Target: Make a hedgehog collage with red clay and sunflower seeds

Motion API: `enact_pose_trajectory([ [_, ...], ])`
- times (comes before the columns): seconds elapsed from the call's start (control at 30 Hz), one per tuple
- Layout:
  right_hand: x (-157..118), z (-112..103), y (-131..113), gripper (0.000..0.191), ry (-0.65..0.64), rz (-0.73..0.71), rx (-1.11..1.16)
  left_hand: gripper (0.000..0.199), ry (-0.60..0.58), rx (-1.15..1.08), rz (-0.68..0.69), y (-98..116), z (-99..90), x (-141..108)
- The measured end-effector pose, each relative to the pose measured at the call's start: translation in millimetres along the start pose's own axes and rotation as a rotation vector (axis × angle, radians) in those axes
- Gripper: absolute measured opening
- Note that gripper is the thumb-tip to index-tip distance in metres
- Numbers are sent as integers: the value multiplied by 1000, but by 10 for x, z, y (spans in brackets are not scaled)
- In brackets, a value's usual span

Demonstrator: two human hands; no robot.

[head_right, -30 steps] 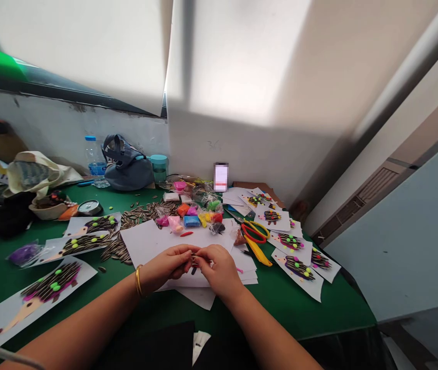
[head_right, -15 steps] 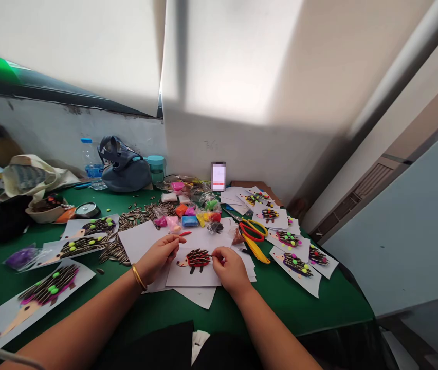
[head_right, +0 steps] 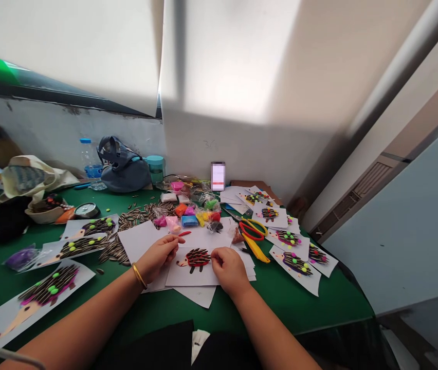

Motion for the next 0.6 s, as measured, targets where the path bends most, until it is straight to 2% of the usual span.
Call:
enact_pose_trajectory([
  [0.13, 0, -12, -17, 14, 4, -11, -22, 30, -4, 1, -5, -3, 1, -4],
  [0.33, 22, -121, 14, 16, 83, 11, 30, 28, -7, 16, -1, 21, 4, -29],
  [0.5, -1, -106, 221, 17, 89, 187, 111, 27, -3, 26, -5, 18, 4, -29],
  [0.6, -11, -77, 251, 18, 69, 215, 114, 27, -4, 24, -9, 12, 5, -30],
])
Point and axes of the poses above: each hand's wrist, its own x-axis towards the middle knuckle, its own z-axis out of the palm, y = z × x, the point moved 10 cm from there along x, towards the middle knuckle, and after that the axes turned 14 degrees about y, right-handed, at the moved point
